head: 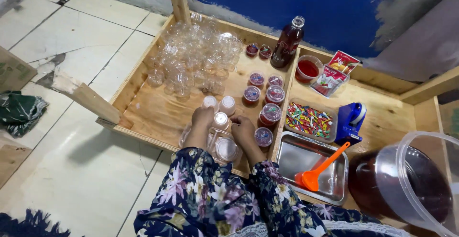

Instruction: The person prepares a beverage by ladling dark liquid from a large container into smaller cups, adds colorful toppings from a tray, and seals the cups using a manual sealing machine.

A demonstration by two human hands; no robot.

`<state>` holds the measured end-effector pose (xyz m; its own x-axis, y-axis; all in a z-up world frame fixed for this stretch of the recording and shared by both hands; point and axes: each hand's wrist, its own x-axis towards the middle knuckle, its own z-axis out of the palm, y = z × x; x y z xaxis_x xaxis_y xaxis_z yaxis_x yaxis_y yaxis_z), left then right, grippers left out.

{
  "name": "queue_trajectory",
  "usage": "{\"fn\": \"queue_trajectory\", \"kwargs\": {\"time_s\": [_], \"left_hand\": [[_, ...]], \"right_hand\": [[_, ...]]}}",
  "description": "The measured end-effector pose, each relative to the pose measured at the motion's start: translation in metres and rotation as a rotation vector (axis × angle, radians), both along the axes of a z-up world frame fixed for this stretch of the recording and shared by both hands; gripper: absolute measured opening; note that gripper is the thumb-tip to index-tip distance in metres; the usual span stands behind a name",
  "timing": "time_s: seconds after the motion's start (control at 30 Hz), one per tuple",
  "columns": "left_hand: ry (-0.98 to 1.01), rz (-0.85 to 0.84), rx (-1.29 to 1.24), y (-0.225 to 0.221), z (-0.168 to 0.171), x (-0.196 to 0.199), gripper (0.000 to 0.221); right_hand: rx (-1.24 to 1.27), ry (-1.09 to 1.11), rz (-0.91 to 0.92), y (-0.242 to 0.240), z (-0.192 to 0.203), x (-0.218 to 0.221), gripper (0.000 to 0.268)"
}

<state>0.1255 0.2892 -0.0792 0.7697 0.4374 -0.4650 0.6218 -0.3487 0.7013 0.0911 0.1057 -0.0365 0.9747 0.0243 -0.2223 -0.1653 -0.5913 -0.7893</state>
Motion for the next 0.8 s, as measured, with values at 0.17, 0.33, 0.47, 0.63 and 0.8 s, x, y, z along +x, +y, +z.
{"fn": "queue_trajectory", "kwargs": {"time_s": [0.17, 0.33, 0.47, 0.63, 0.8], "left_hand": [[0.074, -0.007, -0.026, -0.003, -0.024, 0.011, 0.071], [0.126, -0.026, -0.048, -0.018, 0.024, -0.008, 0.073], [0.160, -0.069, -0.049, -0.018, 0.009, 0.000, 0.074], [0.169, -0.099, -0.016, -0.017, 0.014, -0.002, 0.074], [0.139, -0.187, 0.057, -0.023, 0.038, -0.008, 0.072]], "right_hand": [[-0.044, 0.168, -0.049, 0.004, -0.042, 0.024, 0.030], [-0.065, 0.201, -0.026, 0.008, -0.069, 0.036, 0.036], [-0.040, 0.199, -0.007, 0.010, -0.073, 0.034, 0.036], [0.044, 0.198, -0.042, 0.011, -0.060, 0.025, 0.035], [0.286, 0.162, -0.149, 0.009, -0.045, 0.026, 0.032]]}}
